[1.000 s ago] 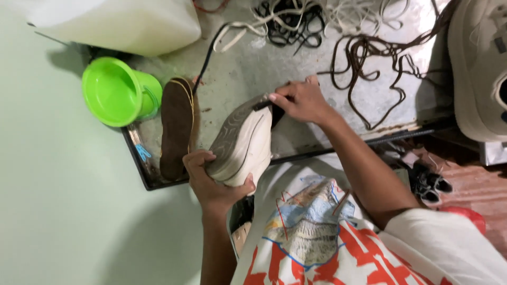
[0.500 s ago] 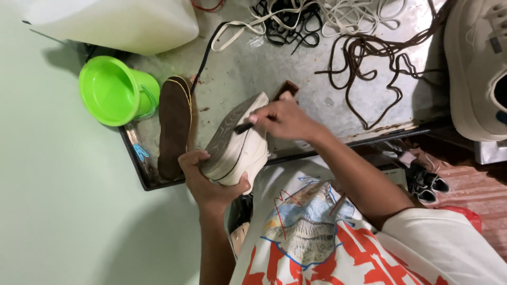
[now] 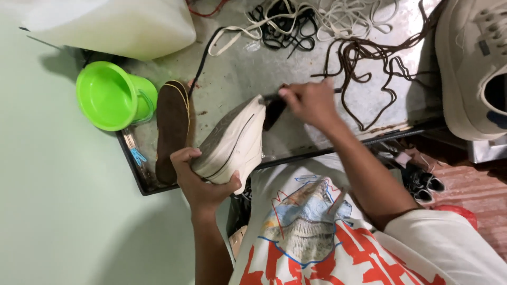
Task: Applying adhesive to the seam of a shoe using a small brush for repair purposes.
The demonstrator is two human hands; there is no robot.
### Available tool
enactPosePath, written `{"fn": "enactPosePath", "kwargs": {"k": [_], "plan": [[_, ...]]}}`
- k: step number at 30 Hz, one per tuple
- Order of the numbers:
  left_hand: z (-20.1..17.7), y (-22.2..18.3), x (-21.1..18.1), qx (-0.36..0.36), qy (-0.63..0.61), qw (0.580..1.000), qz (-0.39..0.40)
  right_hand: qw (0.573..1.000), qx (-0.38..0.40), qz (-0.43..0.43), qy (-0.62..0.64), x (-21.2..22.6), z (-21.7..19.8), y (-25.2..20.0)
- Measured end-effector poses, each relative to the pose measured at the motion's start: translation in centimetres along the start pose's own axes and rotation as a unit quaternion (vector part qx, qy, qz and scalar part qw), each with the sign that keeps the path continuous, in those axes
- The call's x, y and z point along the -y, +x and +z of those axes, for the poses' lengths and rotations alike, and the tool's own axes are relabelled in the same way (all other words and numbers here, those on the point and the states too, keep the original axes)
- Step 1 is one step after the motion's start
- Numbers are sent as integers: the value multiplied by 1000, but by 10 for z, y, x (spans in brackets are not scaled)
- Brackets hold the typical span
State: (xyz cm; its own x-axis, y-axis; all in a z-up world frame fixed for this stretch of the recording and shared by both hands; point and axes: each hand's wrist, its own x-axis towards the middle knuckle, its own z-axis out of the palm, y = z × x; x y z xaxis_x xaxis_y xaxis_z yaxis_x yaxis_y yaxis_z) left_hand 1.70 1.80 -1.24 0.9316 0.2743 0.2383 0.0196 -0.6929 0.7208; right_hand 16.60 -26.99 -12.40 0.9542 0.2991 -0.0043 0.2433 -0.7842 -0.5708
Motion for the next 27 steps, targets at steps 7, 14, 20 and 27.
{"fn": "enactPosePath", "kwargs": {"k": [7,14,20,27], "plan": [[-8,28,-11,23,-28,998,-48,992,13,124,-29,-50,-56,-46],[-8,56,-76,63,83,993,-54,984,51,172,6,-57,-51,-98],[-4,70,-84,82,104,991,-20,985,11,166,42,-41,-57,-99],[-3,66,-79,74,95,992,25,990,-19,120,74,-42,-60,-95]]}}
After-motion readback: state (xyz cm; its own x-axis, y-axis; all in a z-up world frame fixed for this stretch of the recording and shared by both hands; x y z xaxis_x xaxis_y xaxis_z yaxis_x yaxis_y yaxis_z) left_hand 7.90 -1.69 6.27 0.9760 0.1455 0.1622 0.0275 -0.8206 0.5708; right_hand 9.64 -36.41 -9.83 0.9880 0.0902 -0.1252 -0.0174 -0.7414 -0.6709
